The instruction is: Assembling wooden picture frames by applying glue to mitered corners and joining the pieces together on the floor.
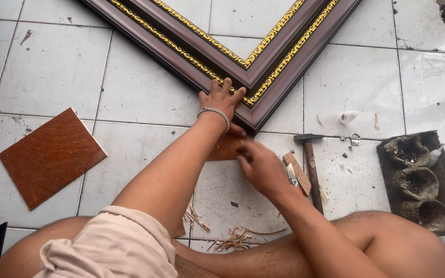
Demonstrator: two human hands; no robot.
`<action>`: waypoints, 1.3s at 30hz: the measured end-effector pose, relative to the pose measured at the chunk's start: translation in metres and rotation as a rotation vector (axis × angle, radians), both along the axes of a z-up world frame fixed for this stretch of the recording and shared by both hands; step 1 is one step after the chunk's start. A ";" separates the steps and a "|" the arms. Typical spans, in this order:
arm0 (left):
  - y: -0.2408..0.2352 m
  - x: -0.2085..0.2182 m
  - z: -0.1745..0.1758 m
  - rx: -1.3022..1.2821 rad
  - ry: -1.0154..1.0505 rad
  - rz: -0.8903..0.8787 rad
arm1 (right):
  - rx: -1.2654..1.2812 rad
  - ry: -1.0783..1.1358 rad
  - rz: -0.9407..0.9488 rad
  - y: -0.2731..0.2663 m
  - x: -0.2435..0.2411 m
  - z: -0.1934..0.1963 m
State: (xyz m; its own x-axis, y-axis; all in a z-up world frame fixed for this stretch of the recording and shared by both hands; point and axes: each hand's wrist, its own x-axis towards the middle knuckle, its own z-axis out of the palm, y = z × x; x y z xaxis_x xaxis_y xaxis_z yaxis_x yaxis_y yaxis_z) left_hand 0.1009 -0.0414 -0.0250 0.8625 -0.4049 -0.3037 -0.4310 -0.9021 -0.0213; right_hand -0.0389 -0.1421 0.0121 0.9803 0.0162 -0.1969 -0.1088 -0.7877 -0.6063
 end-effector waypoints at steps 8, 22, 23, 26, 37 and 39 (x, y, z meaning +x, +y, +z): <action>-0.006 -0.032 0.028 -0.040 0.129 0.064 | -0.390 0.094 0.300 0.019 -0.020 0.030; -0.005 -0.076 0.013 -0.217 0.108 0.018 | -0.245 0.250 0.379 0.008 -0.039 0.043; -0.004 -0.073 0.001 -0.216 0.081 0.019 | -0.172 0.164 0.270 0.006 -0.035 0.050; 0.003 -0.087 0.006 -0.218 0.077 0.032 | -0.103 0.008 0.083 -0.010 -0.013 0.042; 0.034 -0.092 0.044 -0.251 0.169 0.081 | -0.536 -0.155 0.221 0.007 0.160 -0.003; 0.035 -0.086 0.053 -0.220 0.239 0.099 | -0.663 -0.044 0.179 0.013 0.169 0.005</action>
State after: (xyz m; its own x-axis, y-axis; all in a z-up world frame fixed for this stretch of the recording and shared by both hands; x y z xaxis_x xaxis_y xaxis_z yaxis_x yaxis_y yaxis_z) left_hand 0.0145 -0.0063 0.0282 0.8157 -0.4011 -0.4168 -0.3103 -0.9115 0.2699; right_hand 0.1298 -0.1293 0.0170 0.9810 0.0687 -0.1813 0.0715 -0.9974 0.0088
